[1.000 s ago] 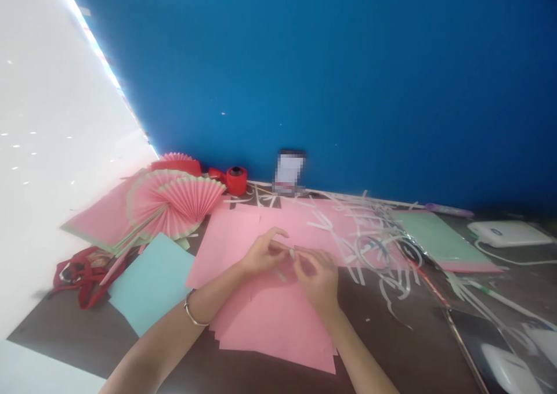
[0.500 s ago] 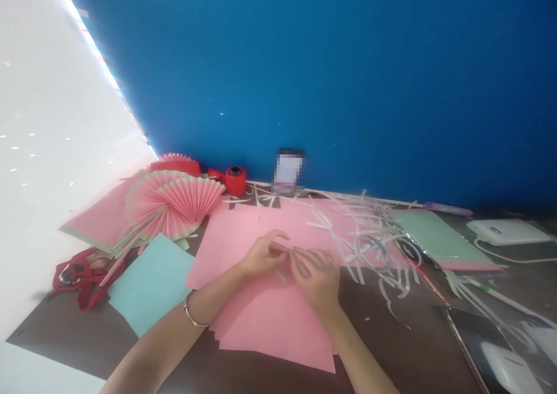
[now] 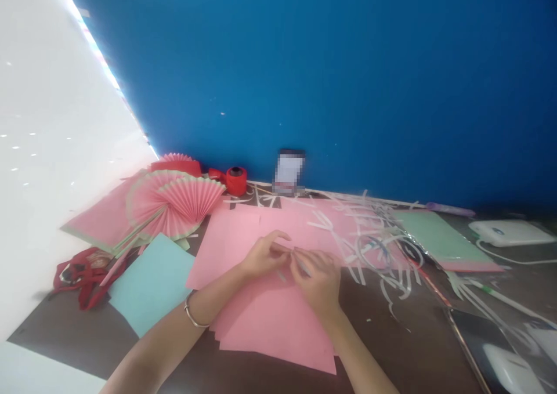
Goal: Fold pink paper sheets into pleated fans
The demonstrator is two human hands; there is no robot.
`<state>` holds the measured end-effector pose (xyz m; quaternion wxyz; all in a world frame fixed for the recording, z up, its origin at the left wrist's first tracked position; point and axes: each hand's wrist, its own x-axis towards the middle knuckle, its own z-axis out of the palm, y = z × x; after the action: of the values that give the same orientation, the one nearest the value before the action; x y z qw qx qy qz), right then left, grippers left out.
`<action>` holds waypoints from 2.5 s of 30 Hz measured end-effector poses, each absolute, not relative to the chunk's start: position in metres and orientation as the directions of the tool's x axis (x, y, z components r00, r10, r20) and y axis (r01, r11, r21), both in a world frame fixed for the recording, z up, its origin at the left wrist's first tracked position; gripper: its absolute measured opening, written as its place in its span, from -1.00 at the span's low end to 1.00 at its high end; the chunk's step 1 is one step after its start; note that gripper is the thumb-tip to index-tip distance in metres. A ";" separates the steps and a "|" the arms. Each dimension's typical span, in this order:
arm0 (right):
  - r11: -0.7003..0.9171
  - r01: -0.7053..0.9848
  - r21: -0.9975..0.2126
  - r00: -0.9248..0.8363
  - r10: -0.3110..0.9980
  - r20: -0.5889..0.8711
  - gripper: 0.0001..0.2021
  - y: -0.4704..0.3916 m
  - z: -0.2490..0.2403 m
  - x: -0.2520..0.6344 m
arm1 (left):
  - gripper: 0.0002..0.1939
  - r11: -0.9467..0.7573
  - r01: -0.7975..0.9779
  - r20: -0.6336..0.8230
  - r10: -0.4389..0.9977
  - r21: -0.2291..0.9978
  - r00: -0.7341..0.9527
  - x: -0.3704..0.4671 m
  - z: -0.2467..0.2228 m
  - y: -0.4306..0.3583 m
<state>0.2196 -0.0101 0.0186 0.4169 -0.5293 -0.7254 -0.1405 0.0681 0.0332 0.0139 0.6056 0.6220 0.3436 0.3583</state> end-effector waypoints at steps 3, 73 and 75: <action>0.396 0.891 -0.224 -0.094 0.643 0.760 -0.93 -0.010 0.019 0.219 | -0.61 0.032 -0.044 -0.004 0.849 0.999 0.528 0.069 0.014 0.032; -0.172 -0.477 -0.862 0.120 0.959 -0.257 -0.75 0.003 0.022 0.238 | -0.85 -0.552 0.606 -0.056 0.711 0.573 0.701 0.034 0.059 0.055; -0.252 -0.474 -0.844 0.092 0.938 -0.333 -0.74 0.002 0.020 0.237 | -0.88 -0.516 0.625 -0.118 0.708 0.585 0.696 0.032 0.056 0.057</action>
<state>0.2375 0.0024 0.0197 0.5616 -0.4805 -0.2416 0.6288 0.0321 0.0568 0.0558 0.3071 0.8681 0.3840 0.0677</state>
